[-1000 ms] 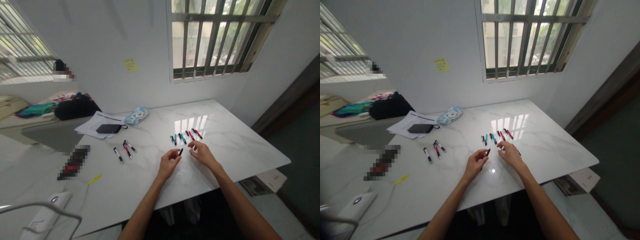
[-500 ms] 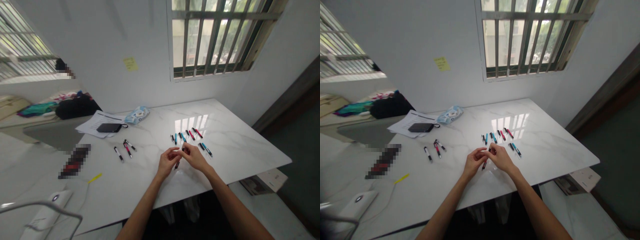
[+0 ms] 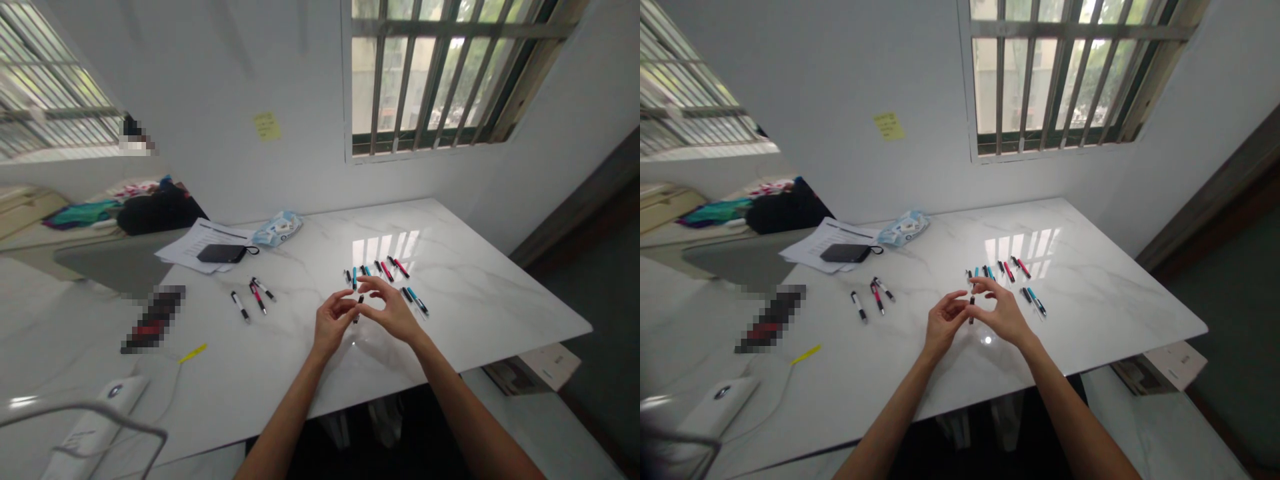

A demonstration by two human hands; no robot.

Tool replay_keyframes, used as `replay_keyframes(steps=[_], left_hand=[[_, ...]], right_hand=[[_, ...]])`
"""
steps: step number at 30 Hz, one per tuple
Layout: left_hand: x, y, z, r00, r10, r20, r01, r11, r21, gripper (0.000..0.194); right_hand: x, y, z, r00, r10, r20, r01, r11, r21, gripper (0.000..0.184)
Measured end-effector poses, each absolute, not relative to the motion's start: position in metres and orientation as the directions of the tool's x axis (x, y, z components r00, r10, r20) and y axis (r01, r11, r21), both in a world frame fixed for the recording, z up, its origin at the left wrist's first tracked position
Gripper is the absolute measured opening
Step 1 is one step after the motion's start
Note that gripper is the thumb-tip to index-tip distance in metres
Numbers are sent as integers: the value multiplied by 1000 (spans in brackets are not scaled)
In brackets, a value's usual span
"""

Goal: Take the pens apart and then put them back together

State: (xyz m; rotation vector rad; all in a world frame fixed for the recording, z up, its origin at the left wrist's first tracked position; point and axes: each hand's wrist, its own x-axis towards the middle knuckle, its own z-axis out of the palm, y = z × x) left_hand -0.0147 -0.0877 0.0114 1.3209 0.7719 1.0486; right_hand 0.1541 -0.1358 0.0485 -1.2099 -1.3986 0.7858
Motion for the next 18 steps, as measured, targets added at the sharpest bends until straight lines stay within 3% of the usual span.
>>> replay_keyframes(steps=[9, 18], left_hand=[[-15, -86, 11, 324, 940, 106, -182, -48, 982, 49], [-15, -87, 13, 333, 938, 93, -203, -25, 979, 51]], right_hand=[[150, -136, 54, 86, 933, 348, 347, 300, -889, 45], [150, -134, 49, 41, 948, 315, 228, 298, -927, 45]])
